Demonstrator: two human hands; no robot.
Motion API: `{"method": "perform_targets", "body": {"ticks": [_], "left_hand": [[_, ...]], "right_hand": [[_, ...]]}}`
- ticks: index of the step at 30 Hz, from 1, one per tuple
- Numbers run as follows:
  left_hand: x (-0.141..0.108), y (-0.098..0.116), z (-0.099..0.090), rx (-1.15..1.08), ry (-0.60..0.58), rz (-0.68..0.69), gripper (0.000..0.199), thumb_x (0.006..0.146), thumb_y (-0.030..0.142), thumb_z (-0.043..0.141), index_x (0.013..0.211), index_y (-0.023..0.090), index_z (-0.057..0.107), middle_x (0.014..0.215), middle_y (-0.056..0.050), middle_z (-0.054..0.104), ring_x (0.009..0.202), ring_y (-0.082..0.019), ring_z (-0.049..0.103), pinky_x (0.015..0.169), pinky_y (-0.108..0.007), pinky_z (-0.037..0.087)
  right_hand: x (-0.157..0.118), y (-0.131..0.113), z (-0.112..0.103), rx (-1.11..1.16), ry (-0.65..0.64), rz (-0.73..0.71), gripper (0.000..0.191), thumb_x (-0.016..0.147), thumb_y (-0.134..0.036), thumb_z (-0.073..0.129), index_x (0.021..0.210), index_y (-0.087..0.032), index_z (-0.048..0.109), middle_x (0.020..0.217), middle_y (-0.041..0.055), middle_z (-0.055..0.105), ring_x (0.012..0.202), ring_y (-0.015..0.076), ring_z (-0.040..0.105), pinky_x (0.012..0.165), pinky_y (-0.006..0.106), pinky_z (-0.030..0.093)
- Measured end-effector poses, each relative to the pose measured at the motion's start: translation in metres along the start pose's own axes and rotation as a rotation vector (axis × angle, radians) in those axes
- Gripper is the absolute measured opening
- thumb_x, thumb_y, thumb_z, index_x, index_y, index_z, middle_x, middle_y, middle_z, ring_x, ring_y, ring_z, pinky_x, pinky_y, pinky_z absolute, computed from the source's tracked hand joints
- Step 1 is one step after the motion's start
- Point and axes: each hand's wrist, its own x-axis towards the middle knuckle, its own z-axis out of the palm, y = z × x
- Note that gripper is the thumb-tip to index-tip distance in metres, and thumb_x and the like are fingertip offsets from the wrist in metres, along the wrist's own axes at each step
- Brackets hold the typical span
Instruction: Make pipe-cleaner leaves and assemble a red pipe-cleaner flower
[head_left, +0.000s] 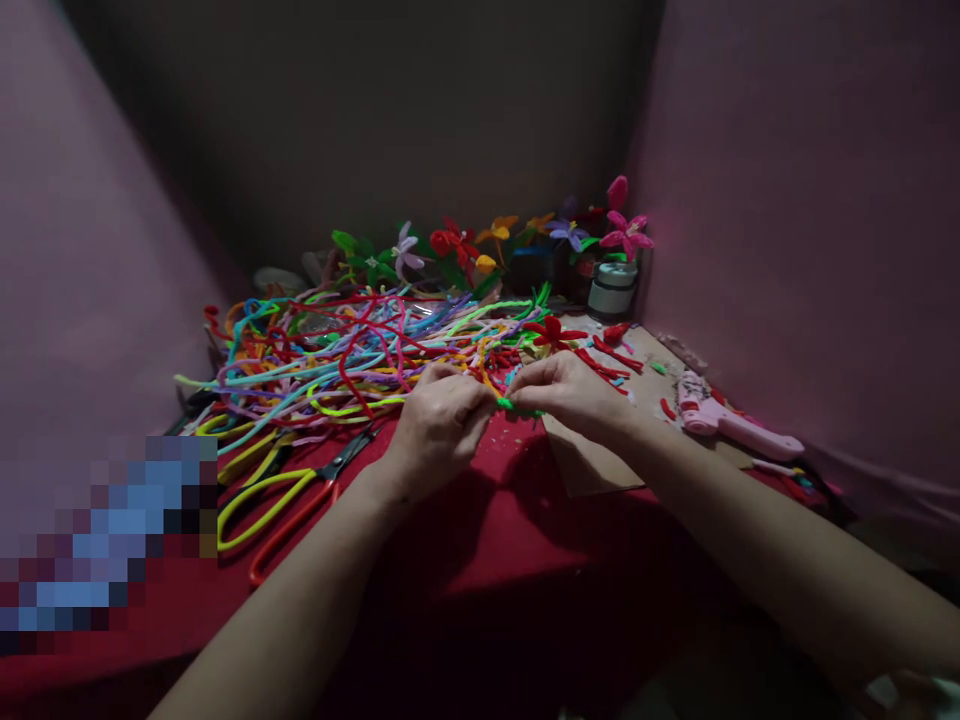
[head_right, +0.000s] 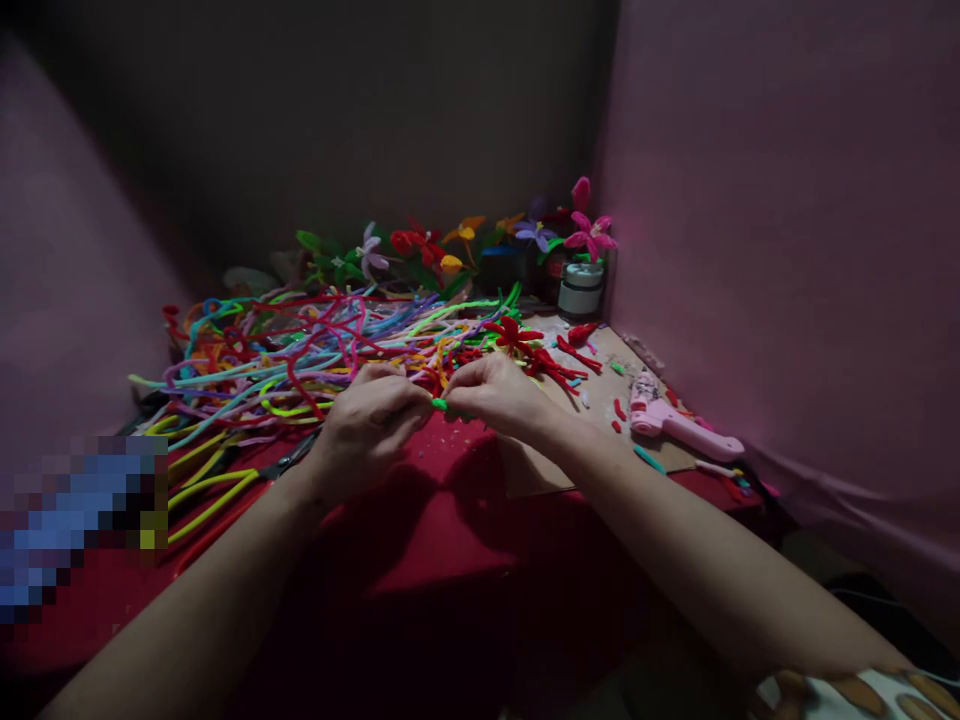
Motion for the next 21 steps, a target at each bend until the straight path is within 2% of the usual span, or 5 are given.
{"method": "perform_targets", "body": {"ticks": [4,7,13,17,21], "left_hand": [[0.001,0.001,-0.003,-0.108,0.0,-0.128,0.01,0.077,0.017,0.052,0.069,0.016,0.059,0.063,0.0,0.06,0.064,-0.012,0.051,0.072,-0.027,0.039],[0.001,-0.001,-0.005,-0.113,-0.028,-0.166,0.01,0.076,0.016,0.052,0.069,0.016,0.06,0.065,-0.001,0.061,0.068,-0.013,0.051,0.072,-0.027,0.039],[0.001,-0.006,-0.003,-0.073,-0.157,-0.039,0.017,0.08,0.016,0.046,0.068,0.016,0.058,0.063,0.0,0.06,0.06,-0.011,0.049,0.079,-0.03,0.035],[-0.001,-0.017,0.001,-0.002,-0.322,0.021,0.025,0.081,0.019,0.042,0.06,0.016,0.054,0.057,0.001,0.056,0.055,-0.01,0.046,0.076,-0.029,0.034],[-0.003,-0.026,0.003,0.087,-0.334,0.058,0.022,0.081,0.018,0.042,0.062,0.018,0.055,0.057,0.002,0.056,0.055,-0.01,0.047,0.078,-0.029,0.034]], "right_hand": [[-0.009,-0.012,0.003,-0.5,0.053,-0.218,0.023,0.07,-0.018,0.047,0.048,-0.014,0.05,0.048,-0.0027,0.038,0.048,0.0067,0.031,0.05,0.024,0.022],[-0.01,-0.013,0.007,-0.636,0.119,-0.259,0.021,0.071,-0.02,0.05,0.051,-0.014,0.052,0.052,-0.001,0.044,0.051,0.0074,0.034,0.053,0.025,0.024],[-0.003,0.004,0.007,-0.119,-0.14,0.023,0.021,0.073,-0.023,0.048,0.054,-0.014,0.053,0.049,-0.0004,0.05,0.046,0.0078,0.042,0.048,0.022,0.029],[0.004,0.011,0.011,-0.162,-0.203,0.049,0.021,0.072,-0.024,0.05,0.055,-0.013,0.057,0.049,-0.0009,0.051,0.043,0.0069,0.041,0.045,0.021,0.029],[0.013,0.012,0.018,-0.193,-0.173,0.018,0.016,0.07,-0.02,0.053,0.057,-0.013,0.059,0.05,0.0002,0.055,0.044,0.0074,0.044,0.047,0.021,0.033]]}}
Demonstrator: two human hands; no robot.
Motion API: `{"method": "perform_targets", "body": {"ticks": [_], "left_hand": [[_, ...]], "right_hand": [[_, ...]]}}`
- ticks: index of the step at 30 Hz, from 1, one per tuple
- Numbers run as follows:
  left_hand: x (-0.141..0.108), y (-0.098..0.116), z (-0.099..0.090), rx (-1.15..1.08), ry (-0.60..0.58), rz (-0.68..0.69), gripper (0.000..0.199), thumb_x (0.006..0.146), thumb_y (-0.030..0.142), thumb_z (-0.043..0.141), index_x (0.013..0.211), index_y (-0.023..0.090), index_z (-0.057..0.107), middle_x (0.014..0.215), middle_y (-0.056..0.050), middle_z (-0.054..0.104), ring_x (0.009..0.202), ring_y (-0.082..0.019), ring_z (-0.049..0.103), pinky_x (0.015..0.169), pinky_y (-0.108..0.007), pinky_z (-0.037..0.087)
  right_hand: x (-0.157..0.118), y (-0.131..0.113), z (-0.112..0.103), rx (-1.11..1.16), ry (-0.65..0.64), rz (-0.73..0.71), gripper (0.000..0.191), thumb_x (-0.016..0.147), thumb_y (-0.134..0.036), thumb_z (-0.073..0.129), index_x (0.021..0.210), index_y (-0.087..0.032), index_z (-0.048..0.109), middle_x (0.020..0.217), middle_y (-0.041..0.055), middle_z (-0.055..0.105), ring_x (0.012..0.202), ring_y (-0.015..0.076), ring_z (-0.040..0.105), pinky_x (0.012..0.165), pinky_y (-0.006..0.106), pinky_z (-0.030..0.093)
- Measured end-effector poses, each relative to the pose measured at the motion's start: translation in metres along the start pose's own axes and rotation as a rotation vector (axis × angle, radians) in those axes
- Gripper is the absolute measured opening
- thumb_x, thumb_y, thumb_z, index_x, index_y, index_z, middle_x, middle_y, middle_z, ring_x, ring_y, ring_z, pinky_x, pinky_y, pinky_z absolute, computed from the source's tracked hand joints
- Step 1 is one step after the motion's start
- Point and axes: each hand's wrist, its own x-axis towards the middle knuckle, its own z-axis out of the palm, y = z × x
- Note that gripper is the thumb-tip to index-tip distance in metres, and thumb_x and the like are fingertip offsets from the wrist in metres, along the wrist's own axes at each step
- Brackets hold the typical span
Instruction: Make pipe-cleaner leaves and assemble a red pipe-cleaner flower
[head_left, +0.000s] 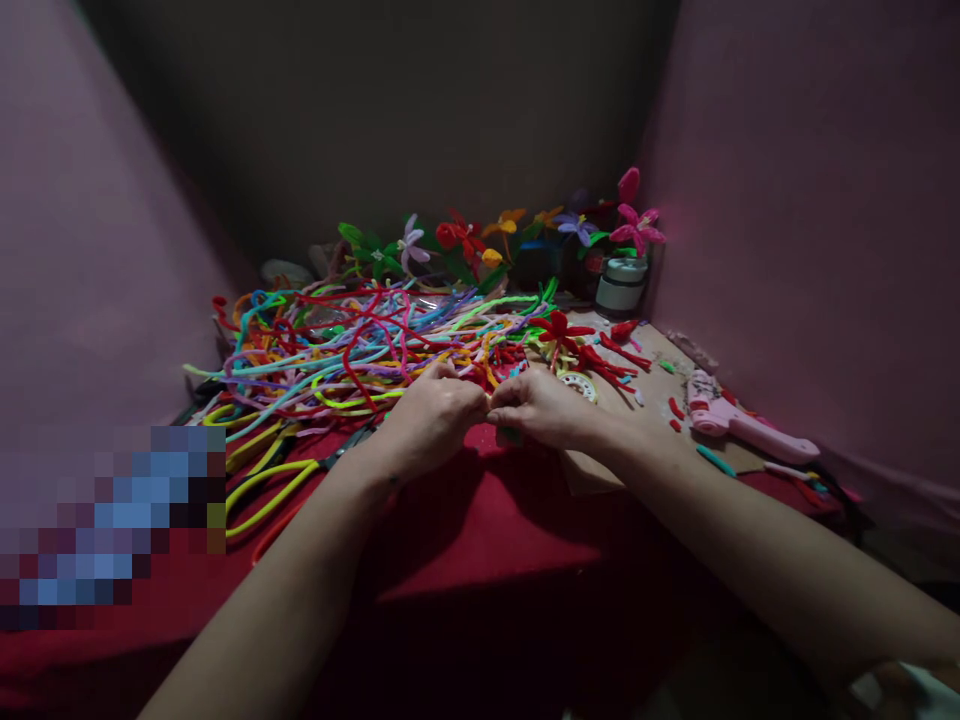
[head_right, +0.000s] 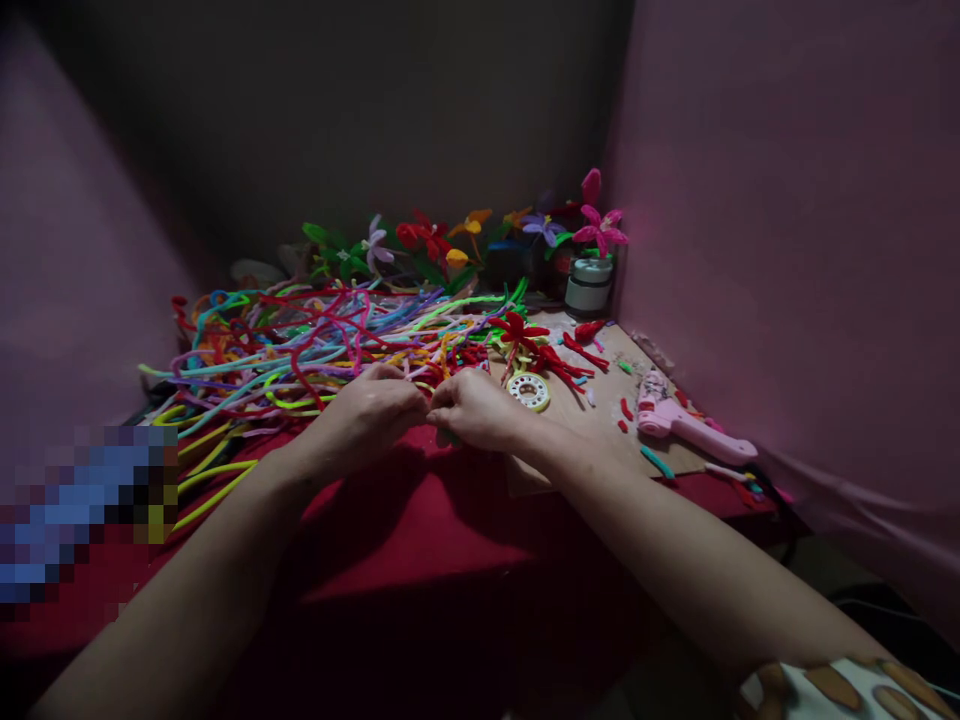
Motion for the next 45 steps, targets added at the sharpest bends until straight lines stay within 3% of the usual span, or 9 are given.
{"method": "perform_targets", "body": {"ticks": [2,5,9,14,18,26,30,36,45], "left_hand": [[-0.001,0.0,-0.004,0.08,0.113,-0.04,0.012,0.079,0.018,0.046,0.074,0.018,0.058,0.067,0.0,0.06,0.064,-0.013,0.052,0.082,-0.033,0.033],[-0.002,0.007,-0.012,0.158,0.505,-0.232,0.015,0.076,0.023,0.054,0.089,0.016,0.057,0.081,-0.005,0.061,0.08,-0.018,0.054,0.082,-0.034,0.034],[0.0,0.017,-0.016,-0.079,0.801,-0.558,0.014,0.074,0.03,0.057,0.075,0.016,0.057,0.069,-0.002,0.057,0.066,-0.014,0.051,0.067,-0.028,0.039],[0.008,0.017,-0.006,-0.901,0.521,-0.789,0.022,0.068,0.036,0.063,0.066,0.013,0.061,0.055,0.002,0.054,0.049,-0.009,0.046,0.049,-0.022,0.035],[0.008,0.014,-0.001,-1.204,0.495,-0.812,0.021,0.062,0.032,0.068,0.062,0.012,0.063,0.054,0.001,0.056,0.048,-0.008,0.048,0.05,-0.022,0.037],[0.003,0.003,-0.005,-1.324,0.357,-0.738,0.014,0.059,0.023,0.071,0.065,0.011,0.066,0.06,-0.002,0.062,0.054,-0.012,0.055,0.058,-0.025,0.043],[0.005,0.003,-0.007,-1.35,0.348,-0.737,0.015,0.061,0.024,0.07,0.062,0.01,0.063,0.055,-0.001,0.057,0.048,-0.009,0.049,0.049,-0.022,0.038],[0.008,0.003,-0.008,-1.268,0.599,-0.813,0.022,0.063,0.029,0.068,0.057,0.012,0.056,0.044,0.005,0.044,0.038,-0.004,0.037,0.04,-0.019,0.028],[0.008,-0.001,-0.009,-1.276,0.542,-0.786,0.021,0.065,0.03,0.067,0.061,0.012,0.058,0.048,0.003,0.049,0.041,-0.006,0.041,0.042,-0.019,0.03]], "right_hand": [[0.005,0.0,0.002,0.062,0.055,0.001,0.018,0.07,-0.022,0.054,0.055,-0.013,0.058,0.049,0.0006,0.055,0.044,0.0078,0.045,0.047,0.021,0.034],[0.01,-0.002,0.002,0.272,0.214,-0.027,0.019,0.071,-0.026,0.054,0.058,-0.013,0.056,0.05,0.0005,0.055,0.044,0.0081,0.046,0.047,0.022,0.036],[0.012,-0.006,0.005,0.43,0.445,-0.104,0.016,0.071,-0.026,0.054,0.061,-0.014,0.054,0.052,-0.0009,0.055,0.043,0.0076,0.045,0.045,0.022,0.037],[0.008,-0.003,0.016,0.333,0.527,-0.205,0.012,0.074,-0.024,0.052,0.068,-0.014,0.057,0.058,-0.0005,0.056,0.053,0.0087,0.048,0.052,0.022,0.038],[0.005,0.0,0.022,0.391,0.421,-0.177,0.014,0.073,-0.023,0.052,0.064,-0.014,0.058,0.059,0.0007,0.058,0.054,0.0093,0.05,0.054,0.023,0.039],[0.005,-0.003,0.014,0.847,0.048,0.045,0.012,0.06,-0.022,0.06,0.056,-0.012,0.056,0.049,0.0003,0.056,0.043,0.0076,0.044,0.048,0.023,0.034],[0.007,-0.004,0.011,0.719,0.129,-0.02,0.02,0.064,-0.03,0.061,0.056,-0.013,0.055,0.047,-0.0035,0.049,0.042,0.0053,0.038,0.046,0.021,0.028],[0.01,0.002,0.013,0.306,0.315,-0.115,0.017,0.068,-0.029,0.058,0.06,-0.013,0.056,0.049,-0.0038,0.046,0.047,0.006,0.037,0.047,0.021,0.026],[-0.002,-0.005,0.013,0.528,0.155,0.108,0.02,0.063,-0.024,0.059,0.05,-0.015,0.047,0.042,-0.0056,0.041,0.039,0.005,0.033,0.041,0.021,0.024]]}}
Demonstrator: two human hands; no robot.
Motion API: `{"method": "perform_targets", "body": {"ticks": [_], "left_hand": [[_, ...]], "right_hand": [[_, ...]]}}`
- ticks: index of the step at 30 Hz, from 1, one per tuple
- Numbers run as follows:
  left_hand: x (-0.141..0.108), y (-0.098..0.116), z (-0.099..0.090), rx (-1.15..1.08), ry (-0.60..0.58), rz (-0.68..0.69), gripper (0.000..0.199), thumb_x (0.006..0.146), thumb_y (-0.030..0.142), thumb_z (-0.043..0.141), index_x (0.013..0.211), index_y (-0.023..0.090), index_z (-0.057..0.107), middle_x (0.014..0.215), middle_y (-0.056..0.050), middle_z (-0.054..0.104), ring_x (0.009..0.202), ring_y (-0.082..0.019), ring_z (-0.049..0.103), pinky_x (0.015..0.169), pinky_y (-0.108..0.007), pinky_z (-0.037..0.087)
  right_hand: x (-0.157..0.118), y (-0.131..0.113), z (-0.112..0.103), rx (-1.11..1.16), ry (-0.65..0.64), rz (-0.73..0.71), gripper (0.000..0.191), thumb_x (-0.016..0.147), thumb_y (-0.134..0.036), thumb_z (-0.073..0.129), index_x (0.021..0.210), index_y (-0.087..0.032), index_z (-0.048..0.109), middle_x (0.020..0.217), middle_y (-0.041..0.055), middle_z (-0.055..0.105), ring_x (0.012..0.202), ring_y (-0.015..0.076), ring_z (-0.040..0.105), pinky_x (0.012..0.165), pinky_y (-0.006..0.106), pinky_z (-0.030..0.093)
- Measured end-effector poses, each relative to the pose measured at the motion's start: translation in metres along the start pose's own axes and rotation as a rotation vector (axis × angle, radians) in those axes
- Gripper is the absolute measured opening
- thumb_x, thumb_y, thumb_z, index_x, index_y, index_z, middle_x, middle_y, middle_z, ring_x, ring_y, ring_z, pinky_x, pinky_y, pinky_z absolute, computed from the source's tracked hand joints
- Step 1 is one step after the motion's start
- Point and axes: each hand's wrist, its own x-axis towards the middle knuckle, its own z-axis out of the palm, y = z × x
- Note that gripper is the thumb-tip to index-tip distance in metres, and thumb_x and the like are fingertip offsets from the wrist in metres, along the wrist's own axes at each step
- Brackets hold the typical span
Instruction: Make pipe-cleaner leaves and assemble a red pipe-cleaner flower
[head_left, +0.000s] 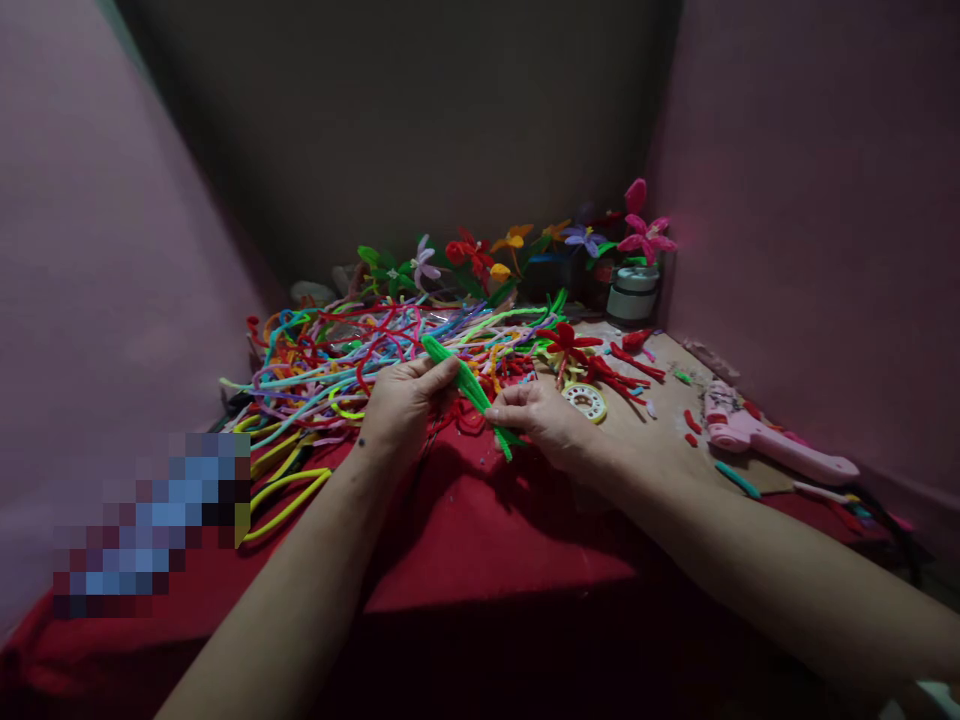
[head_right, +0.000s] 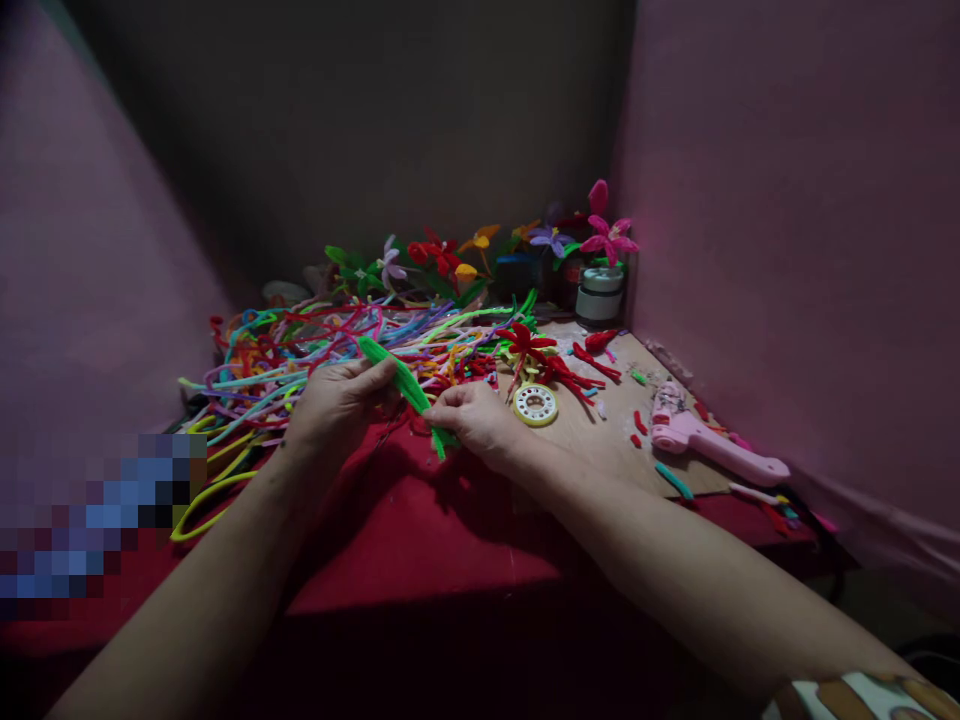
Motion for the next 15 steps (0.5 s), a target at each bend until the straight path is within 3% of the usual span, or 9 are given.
{"method": "perform_targets", "body": {"ticks": [5,9,15], "left_hand": [[0.004,-0.004,-0.002,0.033,0.056,0.024,0.023,0.068,0.036,0.062,0.064,0.013,0.06,0.053,0.001,0.053,0.043,-0.007,0.043,0.043,-0.02,0.033],[0.004,-0.009,0.003,0.036,0.17,0.041,0.019,0.065,0.031,0.064,0.061,0.014,0.059,0.049,0.003,0.05,0.04,-0.007,0.042,0.042,-0.02,0.033],[0.005,-0.011,0.003,0.293,0.262,0.154,0.023,0.067,0.028,0.061,0.051,0.014,0.054,0.043,0.005,0.043,0.039,-0.005,0.036,0.038,-0.018,0.029]], "right_hand": [[0.001,0.008,-0.005,-0.101,-0.017,-0.018,0.023,0.062,-0.027,0.06,0.049,-0.016,0.044,0.043,-0.0064,0.038,0.04,0.0046,0.031,0.042,0.021,0.021],[0.002,0.014,-0.001,-0.018,-0.087,0.026,0.021,0.063,-0.029,0.058,0.052,-0.016,0.045,0.043,-0.0062,0.041,0.039,0.0046,0.033,0.042,0.021,0.023],[-0.003,0.01,0.001,0.004,-0.085,0.032,0.02,0.064,-0.028,0.059,0.053,-0.015,0.049,0.044,-0.0056,0.043,0.04,0.0051,0.035,0.042,0.021,0.023]]}}
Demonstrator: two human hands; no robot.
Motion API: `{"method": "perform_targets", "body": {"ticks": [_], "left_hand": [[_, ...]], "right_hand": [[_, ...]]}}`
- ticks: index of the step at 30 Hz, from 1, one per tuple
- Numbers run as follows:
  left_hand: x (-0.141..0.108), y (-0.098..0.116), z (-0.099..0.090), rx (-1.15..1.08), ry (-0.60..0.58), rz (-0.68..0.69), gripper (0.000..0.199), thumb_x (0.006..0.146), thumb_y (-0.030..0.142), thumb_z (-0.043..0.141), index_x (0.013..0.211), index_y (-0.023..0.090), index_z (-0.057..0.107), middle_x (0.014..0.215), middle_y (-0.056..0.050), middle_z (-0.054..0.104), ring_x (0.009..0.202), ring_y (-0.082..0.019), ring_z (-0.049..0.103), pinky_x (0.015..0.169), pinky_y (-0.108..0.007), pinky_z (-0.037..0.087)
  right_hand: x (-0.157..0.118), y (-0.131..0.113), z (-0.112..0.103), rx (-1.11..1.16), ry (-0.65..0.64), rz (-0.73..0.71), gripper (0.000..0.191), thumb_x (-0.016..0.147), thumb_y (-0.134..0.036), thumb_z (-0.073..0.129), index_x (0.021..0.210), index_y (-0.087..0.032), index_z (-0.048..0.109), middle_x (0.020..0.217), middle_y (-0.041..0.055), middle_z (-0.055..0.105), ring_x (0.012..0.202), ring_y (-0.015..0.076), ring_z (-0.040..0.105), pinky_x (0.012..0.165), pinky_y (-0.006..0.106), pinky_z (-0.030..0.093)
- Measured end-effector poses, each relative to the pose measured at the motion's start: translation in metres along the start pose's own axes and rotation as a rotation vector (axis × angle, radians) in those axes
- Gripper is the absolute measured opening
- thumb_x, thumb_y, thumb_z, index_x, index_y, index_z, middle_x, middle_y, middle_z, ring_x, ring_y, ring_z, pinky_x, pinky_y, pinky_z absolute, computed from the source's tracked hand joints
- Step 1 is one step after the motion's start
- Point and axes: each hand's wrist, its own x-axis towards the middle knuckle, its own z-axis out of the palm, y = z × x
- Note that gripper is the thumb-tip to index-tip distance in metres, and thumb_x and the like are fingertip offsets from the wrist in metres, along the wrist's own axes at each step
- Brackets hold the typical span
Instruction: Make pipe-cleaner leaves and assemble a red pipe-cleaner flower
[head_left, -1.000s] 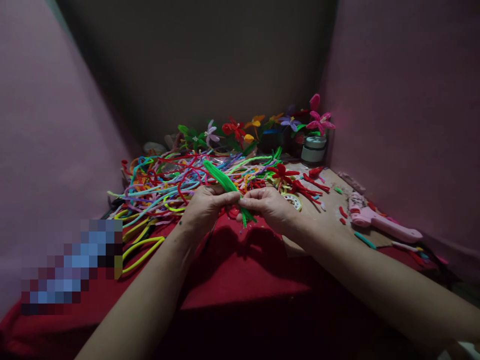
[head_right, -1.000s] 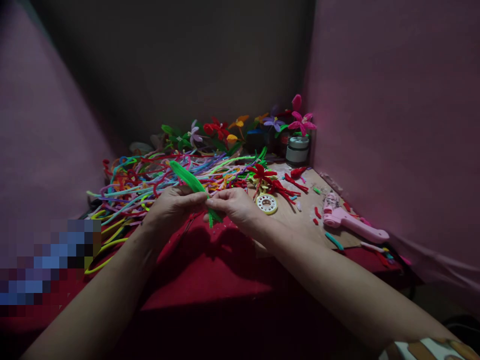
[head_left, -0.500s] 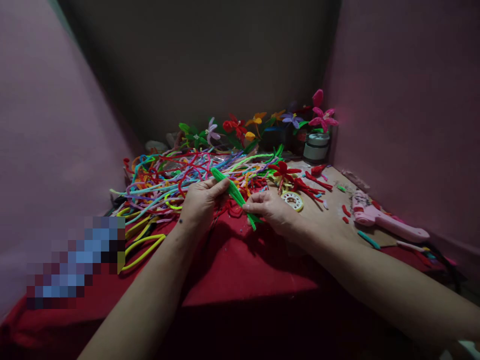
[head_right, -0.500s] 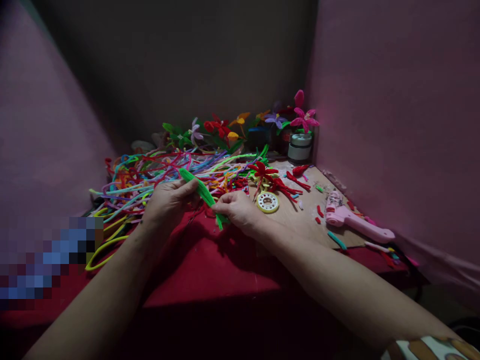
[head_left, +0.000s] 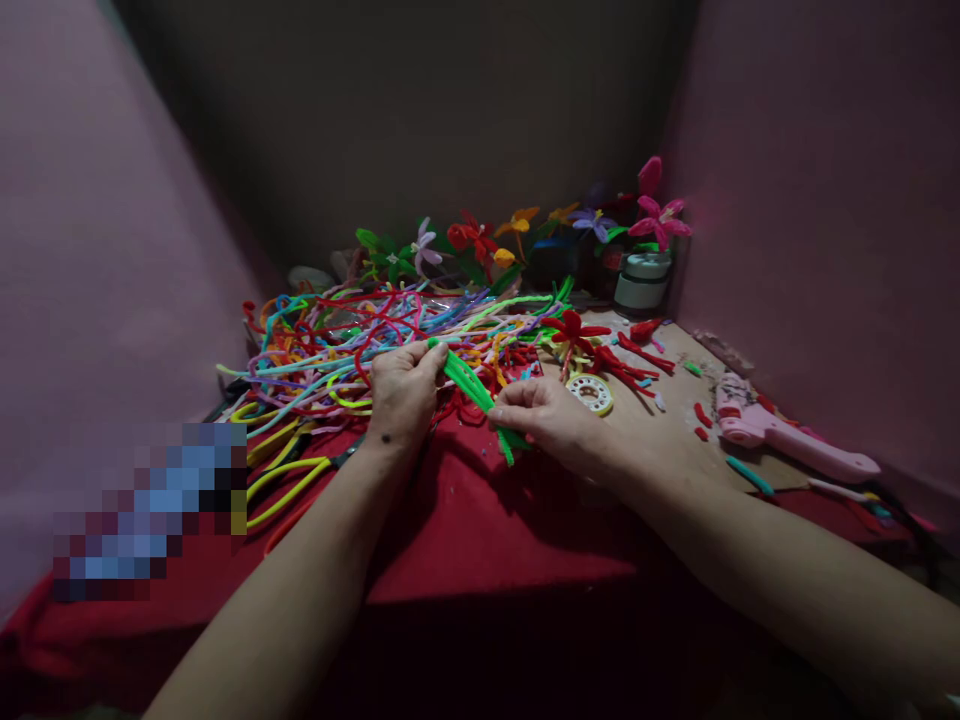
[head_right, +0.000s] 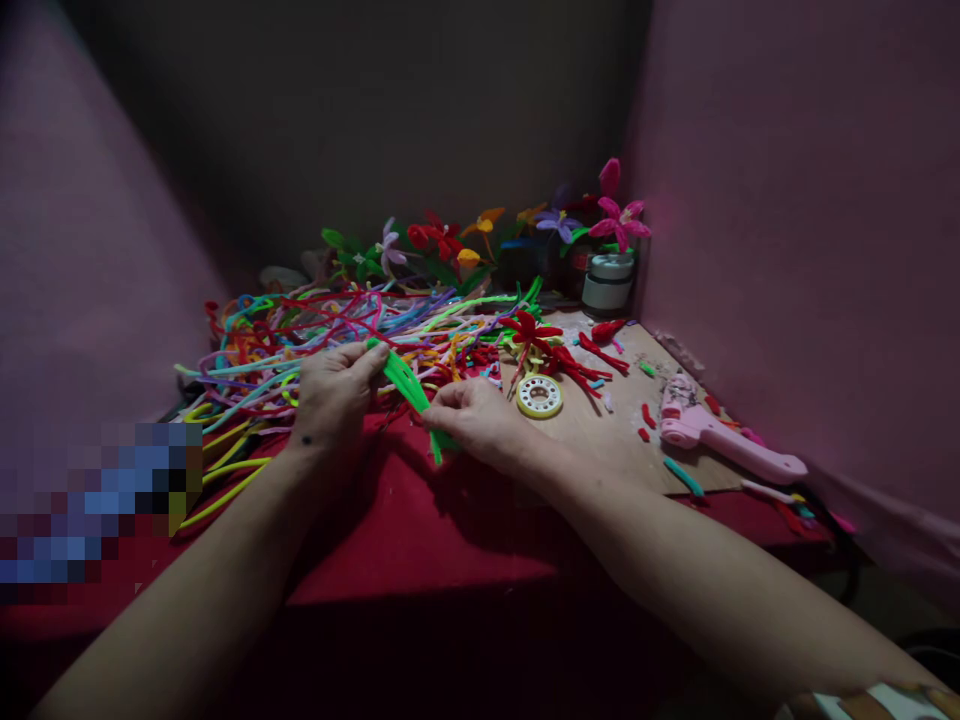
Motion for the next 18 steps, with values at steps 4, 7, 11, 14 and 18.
{"method": "perform_targets", "body": {"ticks": [4,7,11,14,18], "left_hand": [[0.003,0.003,-0.004,-0.083,-0.118,-0.124,0.025,0.069,0.036,0.061,0.061,0.012,0.059,0.049,0.002,0.049,0.038,-0.005,0.039,0.037,-0.018,0.031],[0.002,0.005,-0.005,-0.165,-0.238,-0.218,0.033,0.066,0.043,0.063,0.073,0.011,0.06,0.063,-0.003,0.058,0.044,-0.006,0.047,0.038,-0.017,0.034],[-0.007,0.008,0.0,-0.16,-0.489,-0.259,0.03,0.067,0.041,0.064,0.071,0.011,0.06,0.066,-0.004,0.06,0.046,-0.007,0.049,0.04,-0.017,0.035],[-0.015,0.01,0.007,-0.043,-0.629,-0.241,0.024,0.067,0.036,0.064,0.066,0.013,0.059,0.055,0.0,0.055,0.041,-0.006,0.045,0.041,-0.018,0.034],[-0.019,0.012,0.01,0.036,-0.676,-0.253,0.02,0.066,0.032,0.065,0.063,0.013,0.058,0.049,0.002,0.05,0.039,-0.006,0.04,0.04,-0.02,0.029]], "right_hand": [[-0.001,-0.004,-0.004,0.138,0.057,-0.008,0.017,0.061,-0.025,0.062,0.053,-0.014,0.052,0.045,-0.0051,0.045,0.043,0.0056,0.037,0.046,0.022,0.027],[0.004,0.0,-0.007,0.289,0.162,-0.046,0.016,0.061,-0.025,0.064,0.056,-0.014,0.054,0.047,-0.0056,0.045,0.044,0.0054,0.036,0.047,0.023,0.027],[0.014,0.01,-0.011,0.465,0.232,-0.114,0.015,0.06,-0.026,0.066,0.063,-0.014,0.058,0.053,-0.0031,0.049,0.048,0.0071,0.039,0.047,0.023,0.029],[0.018,0.013,-0.012,0.601,0.241,-0.097,0.014,0.056,-0.02,0.068,0.062,-0.014,0.057,0.053,-0.003,0.05,0.049,0.0076,0.042,0.048,0.023,0.032],[0.019,0.013,-0.013,0.749,0.193,-0.049,0.014,0.055,-0.013,0.067,0.063,-0.015,0.056,0.057,-0.0022,0.053,0.052,0.0087,0.046,0.053,0.024,0.037]]}}
